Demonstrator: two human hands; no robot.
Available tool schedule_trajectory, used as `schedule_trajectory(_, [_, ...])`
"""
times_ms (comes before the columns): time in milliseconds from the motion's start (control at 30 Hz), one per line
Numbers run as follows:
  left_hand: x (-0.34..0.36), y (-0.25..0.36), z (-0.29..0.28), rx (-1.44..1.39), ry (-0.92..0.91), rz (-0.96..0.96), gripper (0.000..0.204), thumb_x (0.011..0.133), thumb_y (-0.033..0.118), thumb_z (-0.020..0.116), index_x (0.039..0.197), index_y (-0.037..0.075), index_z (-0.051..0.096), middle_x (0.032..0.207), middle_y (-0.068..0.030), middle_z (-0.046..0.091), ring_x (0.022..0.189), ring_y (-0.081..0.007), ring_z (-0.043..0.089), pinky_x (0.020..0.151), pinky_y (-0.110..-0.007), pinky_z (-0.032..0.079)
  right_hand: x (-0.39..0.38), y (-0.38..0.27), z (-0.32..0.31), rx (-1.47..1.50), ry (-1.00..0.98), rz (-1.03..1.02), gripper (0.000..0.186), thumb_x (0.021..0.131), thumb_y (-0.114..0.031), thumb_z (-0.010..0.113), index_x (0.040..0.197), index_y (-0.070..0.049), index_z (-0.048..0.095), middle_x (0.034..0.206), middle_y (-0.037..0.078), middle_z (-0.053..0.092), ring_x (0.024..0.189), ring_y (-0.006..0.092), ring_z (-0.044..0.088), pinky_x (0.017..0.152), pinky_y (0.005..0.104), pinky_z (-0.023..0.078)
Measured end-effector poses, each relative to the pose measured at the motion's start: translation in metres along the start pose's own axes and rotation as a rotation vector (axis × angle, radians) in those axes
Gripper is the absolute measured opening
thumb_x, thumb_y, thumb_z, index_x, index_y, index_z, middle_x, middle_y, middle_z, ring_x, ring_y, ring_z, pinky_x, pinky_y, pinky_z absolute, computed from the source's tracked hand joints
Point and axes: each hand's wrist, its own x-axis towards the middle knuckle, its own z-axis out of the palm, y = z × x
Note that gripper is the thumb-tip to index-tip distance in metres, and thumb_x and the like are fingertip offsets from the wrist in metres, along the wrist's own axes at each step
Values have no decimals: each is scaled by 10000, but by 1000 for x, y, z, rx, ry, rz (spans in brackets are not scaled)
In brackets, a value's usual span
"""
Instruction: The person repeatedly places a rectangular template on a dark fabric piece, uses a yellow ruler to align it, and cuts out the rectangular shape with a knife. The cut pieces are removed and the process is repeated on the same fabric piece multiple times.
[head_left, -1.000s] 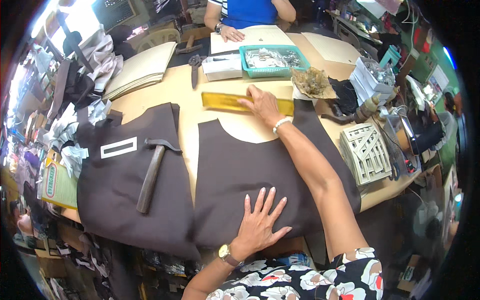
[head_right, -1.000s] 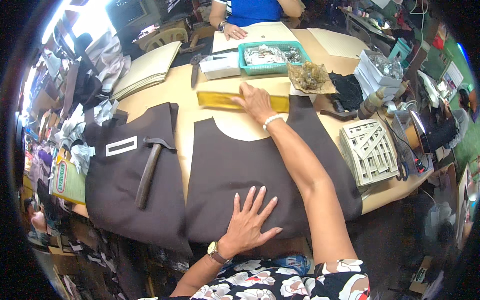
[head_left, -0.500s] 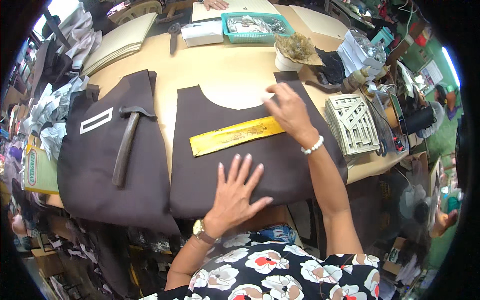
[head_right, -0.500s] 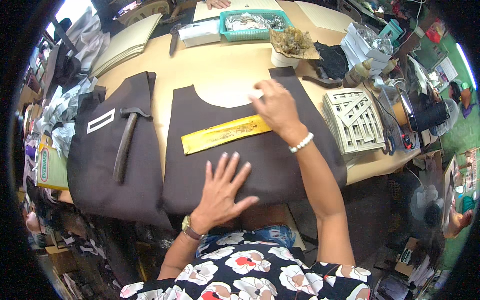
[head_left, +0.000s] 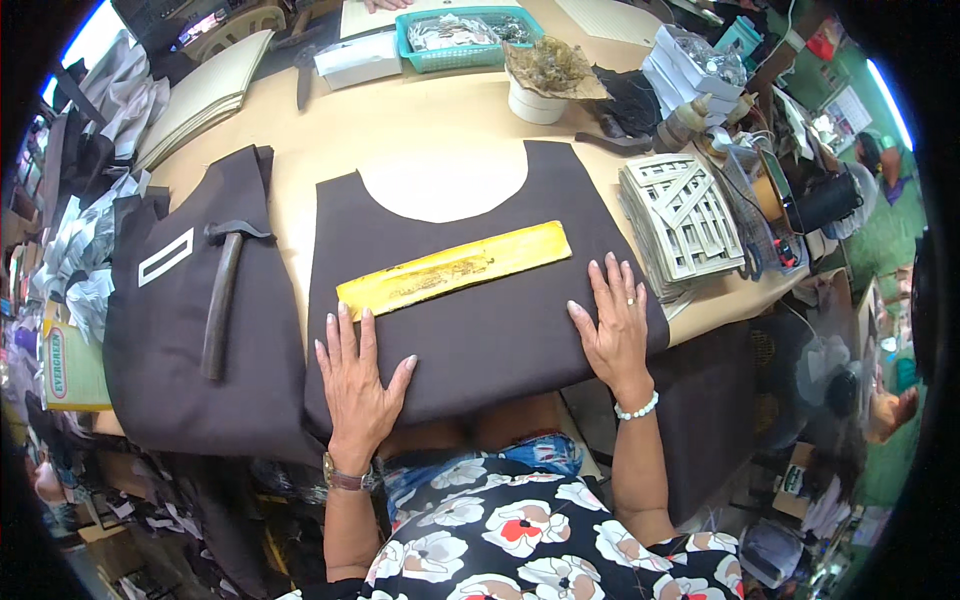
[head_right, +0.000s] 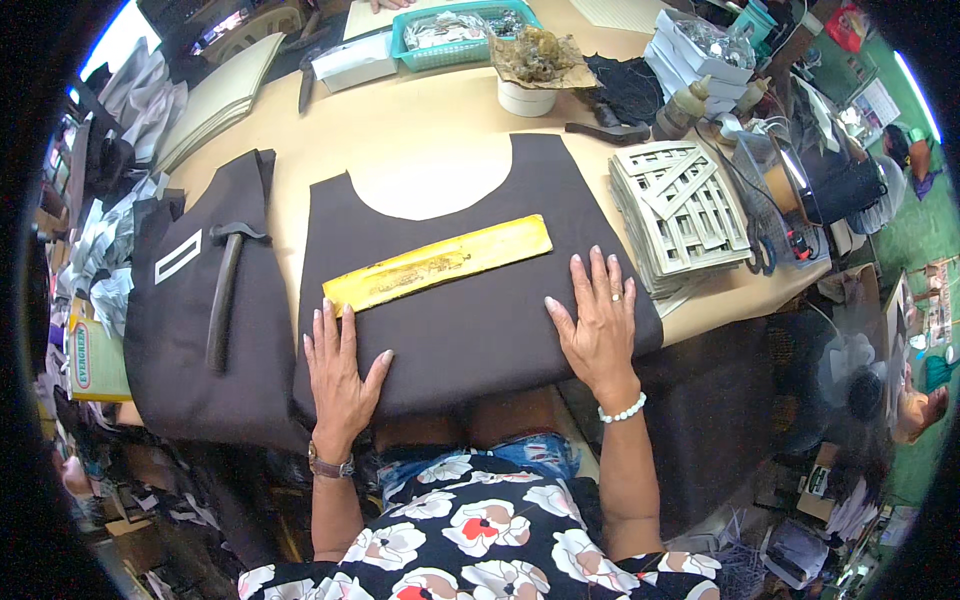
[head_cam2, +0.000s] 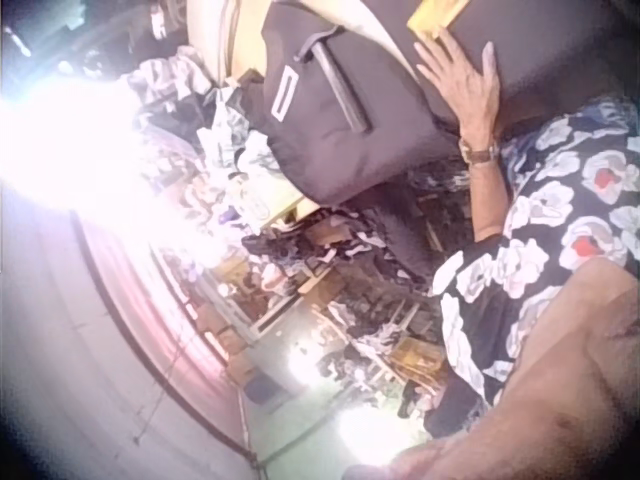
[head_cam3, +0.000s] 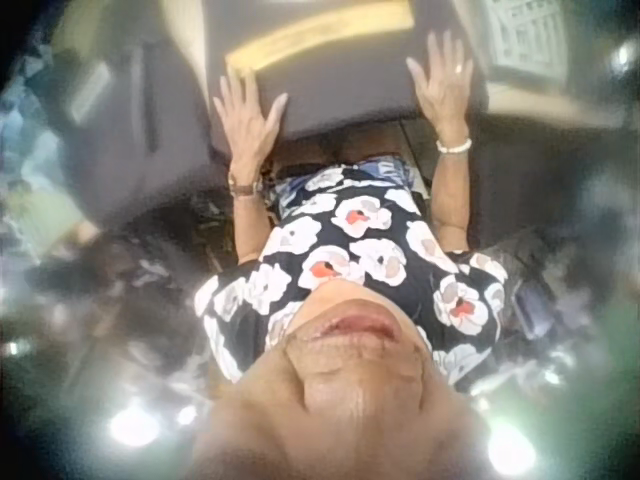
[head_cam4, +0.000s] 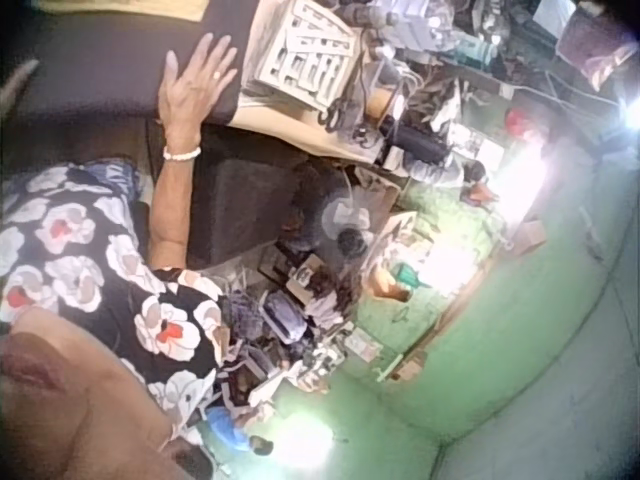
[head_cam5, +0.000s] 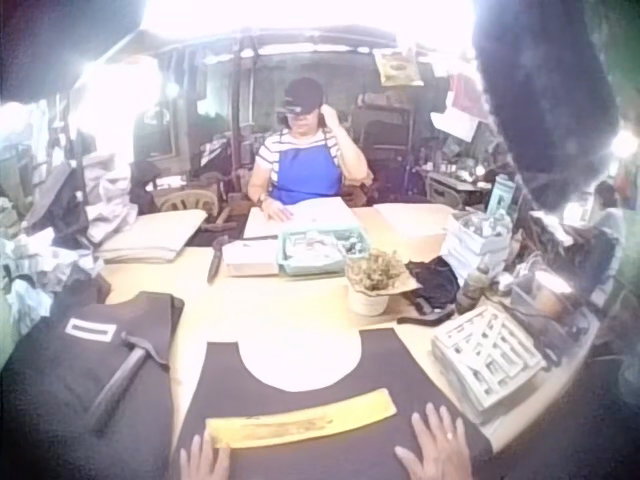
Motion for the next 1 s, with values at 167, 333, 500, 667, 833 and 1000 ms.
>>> schedule_trajectory(167, [-3, 2, 1, 26, -2, 14, 733, 876, 405, 587, 1455, 53, 307, 1536, -204, 182, 1418, -375, 164, 1129, -534, 124, 3, 5, -2, 2, -1, 4, 597, 919, -410, 522, 1387, -53, 428, 1469, 200, 333, 1364, 403, 276, 1103, 555, 201])
schedule_trajectory(333, [-12, 5, 1, 28, -2, -7, 722, 875, 408, 585, 1450, 58, 322, 1536, -202, 185, 1419, -369, 163, 1129, -533, 121, 3, 5, -1, 6, -2, -2, 587, 919, -392, 531, 1394, -65, 421, 1473, 189, 333, 1368, 396, 274, 1111, 544, 189])
schedule_trajectory(500, [-13, 6, -1, 41, -3, -11, 711, 875, 390, 595, 1444, 56, 330, 1532, -209, 190, 1414, -369, 184, 1130, -520, 149, 3, 4, -1, -2, 9, -11, 598, 910, -394, 543, 1380, -42, 432, 1457, 210, 348, 1358, 406, 286, 1109, 538, 201])
schedule_trajectory(667, [-7, 6, -8, -17, 172, -44, 699, 840, 297, 664, 1407, 14, 370, 1464, -229, 311, 1355, -404, 291, 1104, -493, 247, 8, 0, -10, 77, 53, 34, 569, 903, -344, 571, 1350, -12, 452, 1427, 218, 384, 1339, 405, 318, 1101, 528, 230])
schedule_trajectory(833, [0, 4, -1, -32, 211, -57, 690, 836, 263, 668, 1397, -2, 366, 1417, -221, 380, 1345, -392, 311, 1108, -497, 242, 26, -2, -10, 203, 149, -7, 509, 918, -283, 549, 1318, 19, 458, 1374, 230, 438, 1298, 394, 380, 1084, 501, 274])
schedule_trajectory(1000, [-1, 2, 7, 21, 194, -56, 673, 870, 271, 625, 1418, 5, 338, 1438, -205, 366, 1355, -385, 299, 1110, -500, 225, 59, 28, 0, 365, 91, -28, 551, 959, -316, 471, 1338, 76, 395, 1383, 260, 410, 1317, 383, 355, 1103, 448, 264])
